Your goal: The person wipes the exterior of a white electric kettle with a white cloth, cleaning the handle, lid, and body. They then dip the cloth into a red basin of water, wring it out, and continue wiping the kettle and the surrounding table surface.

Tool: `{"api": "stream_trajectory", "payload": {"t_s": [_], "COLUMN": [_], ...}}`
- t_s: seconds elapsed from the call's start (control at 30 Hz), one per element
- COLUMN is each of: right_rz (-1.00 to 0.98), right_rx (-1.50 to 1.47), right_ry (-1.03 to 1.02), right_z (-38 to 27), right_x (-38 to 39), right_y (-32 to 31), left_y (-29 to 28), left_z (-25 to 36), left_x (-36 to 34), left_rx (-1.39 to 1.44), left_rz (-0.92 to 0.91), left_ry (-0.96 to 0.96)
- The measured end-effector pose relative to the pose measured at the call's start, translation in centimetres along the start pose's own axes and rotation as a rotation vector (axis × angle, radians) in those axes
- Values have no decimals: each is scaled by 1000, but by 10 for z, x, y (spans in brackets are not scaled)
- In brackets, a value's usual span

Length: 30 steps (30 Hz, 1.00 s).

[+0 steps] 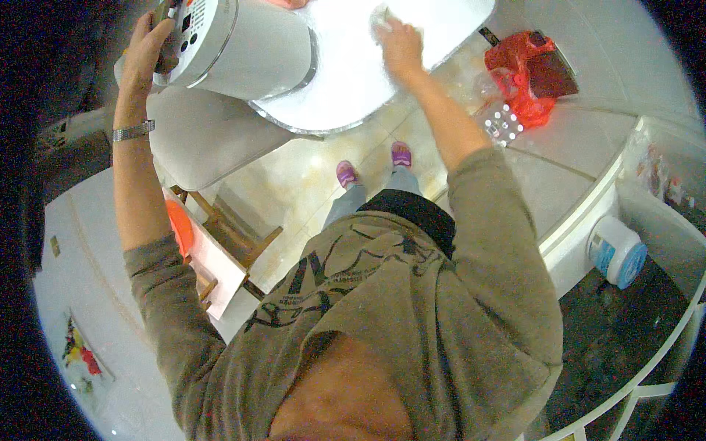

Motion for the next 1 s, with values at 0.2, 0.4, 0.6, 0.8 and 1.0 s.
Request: {"api": "stream_trajectory", "payload": {"t_s": [0.2, 0.4, 0.6, 0.8, 1.0], "right_rz": [-211, -634, -407, -166, -134], "right_rx": [-314, -793, 71, -84, -139], "right_ry": [70, 573, -215, -89, -94], "right_z": [-117, -70, -68, -124, -185], "right_x": [70, 44, 72, 84, 83], "right_y": [-43, -68, -90, -51, -38], "left_y": [-9, 4, 8, 4, -1], "left_z": [-19, 57, 55, 46, 33], "left_x": [-3, 31, 34, 26, 26], "left_rx": [2, -61, 56, 20, 22], "left_rz": [-84, 60, 15, 6, 183], "left_ry": [-10, -119, -77, 15, 161]}}
Point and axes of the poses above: each hand's wrist, its own x-axis away from the middle knuckle, its own y-axis out of the palm, z = x × y, the point moved 2 cm from there along -x, towards the middle knuckle, and after that the axes turned 4 degrees about x, right-handed, at the moved point
